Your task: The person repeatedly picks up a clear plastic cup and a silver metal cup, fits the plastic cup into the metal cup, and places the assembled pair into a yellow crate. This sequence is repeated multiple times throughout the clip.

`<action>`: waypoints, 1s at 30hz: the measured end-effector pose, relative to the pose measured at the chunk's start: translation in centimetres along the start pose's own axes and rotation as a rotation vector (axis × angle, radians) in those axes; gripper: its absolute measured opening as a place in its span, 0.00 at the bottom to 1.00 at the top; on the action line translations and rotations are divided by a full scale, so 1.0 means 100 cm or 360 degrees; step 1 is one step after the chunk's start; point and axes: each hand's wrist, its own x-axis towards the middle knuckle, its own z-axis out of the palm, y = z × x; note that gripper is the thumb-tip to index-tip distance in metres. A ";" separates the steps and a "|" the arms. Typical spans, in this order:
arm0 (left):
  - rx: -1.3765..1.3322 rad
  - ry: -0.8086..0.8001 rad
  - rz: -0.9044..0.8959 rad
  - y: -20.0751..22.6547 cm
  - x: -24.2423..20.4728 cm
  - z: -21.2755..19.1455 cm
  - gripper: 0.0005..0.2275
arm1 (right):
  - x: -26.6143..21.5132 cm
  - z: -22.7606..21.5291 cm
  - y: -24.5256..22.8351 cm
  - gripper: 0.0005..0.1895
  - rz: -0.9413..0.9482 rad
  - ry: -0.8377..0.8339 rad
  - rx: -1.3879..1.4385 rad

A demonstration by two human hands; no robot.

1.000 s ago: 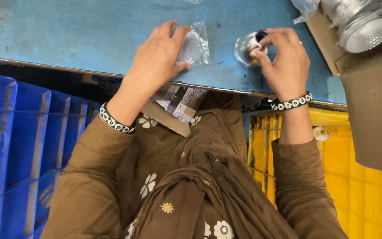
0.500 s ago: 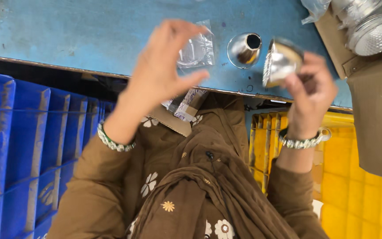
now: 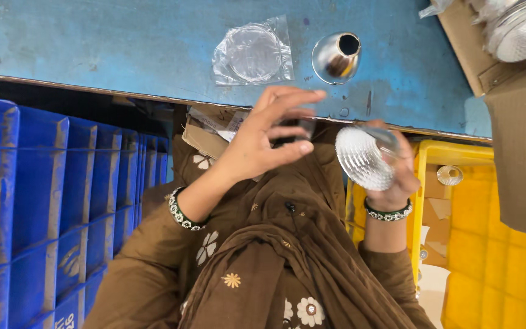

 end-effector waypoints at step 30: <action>0.0338 -0.0239 -0.0347 -0.025 -0.048 0.010 0.33 | -0.013 0.017 0.060 0.19 0.0471 -0.0092 0.1260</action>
